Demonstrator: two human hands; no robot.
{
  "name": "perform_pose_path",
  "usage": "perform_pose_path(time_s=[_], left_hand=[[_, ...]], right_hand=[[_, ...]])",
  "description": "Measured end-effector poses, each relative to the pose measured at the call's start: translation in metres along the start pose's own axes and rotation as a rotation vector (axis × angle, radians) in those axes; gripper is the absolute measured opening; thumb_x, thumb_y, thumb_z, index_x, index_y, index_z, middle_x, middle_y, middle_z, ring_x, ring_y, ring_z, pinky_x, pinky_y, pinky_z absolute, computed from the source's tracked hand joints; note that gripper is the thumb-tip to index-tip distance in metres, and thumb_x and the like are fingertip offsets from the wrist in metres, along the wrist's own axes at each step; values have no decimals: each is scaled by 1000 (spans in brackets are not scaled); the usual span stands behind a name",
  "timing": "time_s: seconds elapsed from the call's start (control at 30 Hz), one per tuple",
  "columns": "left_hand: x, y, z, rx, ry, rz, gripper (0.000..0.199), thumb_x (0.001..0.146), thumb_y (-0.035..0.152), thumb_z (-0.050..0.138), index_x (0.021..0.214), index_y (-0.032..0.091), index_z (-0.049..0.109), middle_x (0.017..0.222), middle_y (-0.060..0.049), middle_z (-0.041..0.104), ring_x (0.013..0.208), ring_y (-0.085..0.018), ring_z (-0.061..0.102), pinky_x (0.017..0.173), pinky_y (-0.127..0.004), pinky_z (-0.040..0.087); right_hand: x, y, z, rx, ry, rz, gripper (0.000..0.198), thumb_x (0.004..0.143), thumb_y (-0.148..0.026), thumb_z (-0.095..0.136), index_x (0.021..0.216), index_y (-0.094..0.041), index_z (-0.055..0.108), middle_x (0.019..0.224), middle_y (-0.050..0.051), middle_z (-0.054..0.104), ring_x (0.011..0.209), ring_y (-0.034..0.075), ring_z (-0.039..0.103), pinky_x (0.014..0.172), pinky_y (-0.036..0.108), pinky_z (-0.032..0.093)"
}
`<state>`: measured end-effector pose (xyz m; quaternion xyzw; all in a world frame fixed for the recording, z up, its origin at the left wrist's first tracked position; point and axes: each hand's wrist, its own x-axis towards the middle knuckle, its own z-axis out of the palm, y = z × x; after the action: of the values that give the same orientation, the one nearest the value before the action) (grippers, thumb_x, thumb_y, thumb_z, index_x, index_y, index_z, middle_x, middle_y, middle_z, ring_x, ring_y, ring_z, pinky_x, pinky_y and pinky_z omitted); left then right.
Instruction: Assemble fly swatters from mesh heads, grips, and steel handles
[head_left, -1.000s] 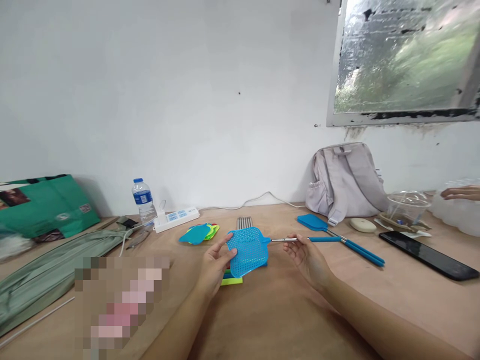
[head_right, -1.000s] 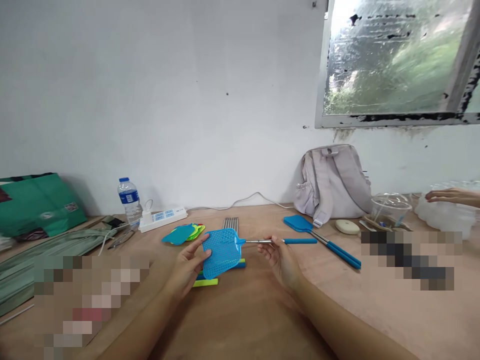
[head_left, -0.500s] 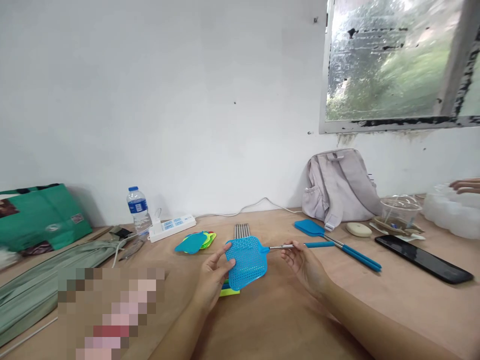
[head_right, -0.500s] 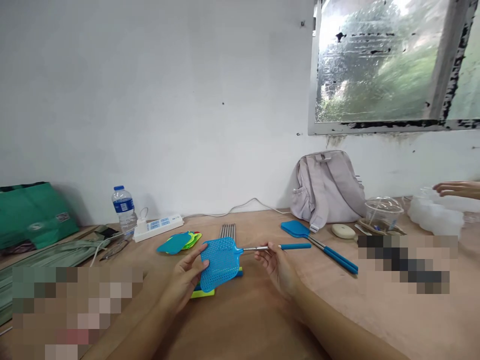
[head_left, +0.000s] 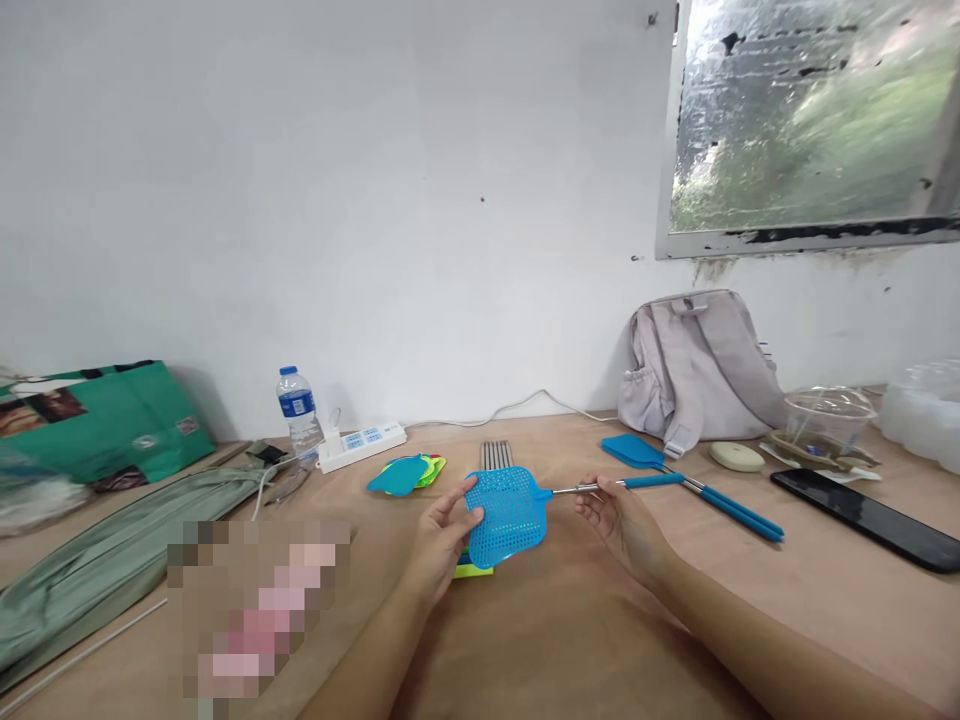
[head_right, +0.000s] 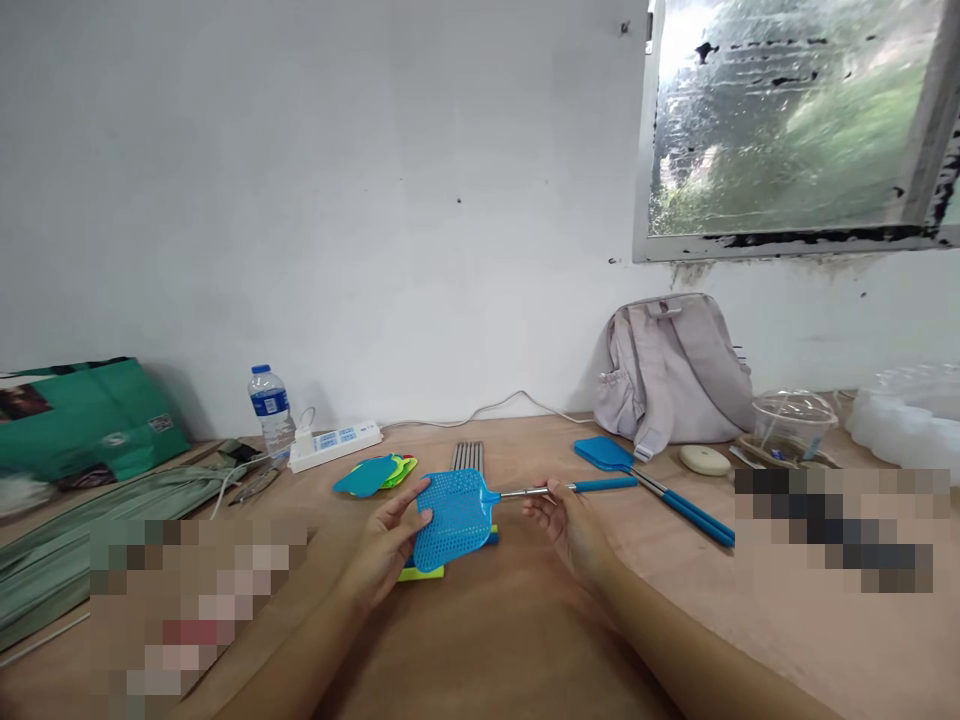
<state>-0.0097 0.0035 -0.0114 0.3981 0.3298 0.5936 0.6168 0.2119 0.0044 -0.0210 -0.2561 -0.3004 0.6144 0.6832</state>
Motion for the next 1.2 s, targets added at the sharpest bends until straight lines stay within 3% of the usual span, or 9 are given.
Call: perform_pose_path(time_s=[0.27, 0.37, 0.53, 0.77, 0.9, 1.03, 1.2], left_hand=[[-1, 0, 1, 0, -10, -23, 56, 50, 21, 76, 103, 17, 60, 105, -7, 62, 92, -21, 59, 77, -33, 49], [1, 1, -1, 2, 27, 30, 56, 49, 21, 76, 103, 17, 59, 113, -8, 57, 98, -23, 56, 78, -31, 49], [2, 5, -1, -12, 65, 131, 73, 51, 20, 75, 118, 24, 46, 118, -7, 54, 101, -22, 54, 79, -30, 48], [-8, 10, 3, 134, 15, -48, 75, 53, 26, 75, 120, 22, 43, 95, -7, 64, 82, -23, 62, 70, -36, 51], [-11, 10, 6, 207, 49, -4, 71, 49, 28, 77, 114, 20, 48, 90, -5, 64, 78, -21, 62, 69, -35, 51], [-14, 11, 10, 272, 76, 43, 66, 48, 32, 76, 107, 19, 50, 86, -5, 63, 75, -21, 61, 64, -33, 51], [-11, 18, 8, 471, 129, 245, 72, 48, 31, 76, 113, 23, 45, 101, -4, 57, 80, -18, 58, 66, -27, 48]], right_hand=[[-2, -2, 3, 15, -9, 45, 20, 53, -32, 74, 64, -19, 62, 64, -4, 62, 60, 10, 58, 60, 24, 49], [-2, -1, 1, -27, -29, 25, 20, 54, -30, 74, 66, -19, 63, 65, -3, 62, 60, 11, 58, 59, 24, 49], [-3, 6, -1, -109, -66, -4, 22, 56, -32, 73, 69, -19, 61, 69, -2, 63, 63, 12, 60, 61, 25, 49], [-11, 11, 2, -223, -161, -53, 25, 58, -29, 73, 67, -20, 51, 60, -5, 60, 59, 11, 59, 55, 22, 47], [-13, 11, 0, -272, -249, -60, 23, 63, -28, 70, 64, -20, 48, 61, -4, 60, 60, 11, 58, 54, 23, 46], [-17, 12, 2, -277, -210, -65, 23, 61, -29, 71, 63, -20, 49, 60, -4, 60, 59, 11, 57, 53, 22, 44], [-21, 13, 10, -222, -186, -19, 24, 60, -30, 72, 62, -20, 50, 58, -4, 60, 59, 11, 57, 54, 22, 44]])
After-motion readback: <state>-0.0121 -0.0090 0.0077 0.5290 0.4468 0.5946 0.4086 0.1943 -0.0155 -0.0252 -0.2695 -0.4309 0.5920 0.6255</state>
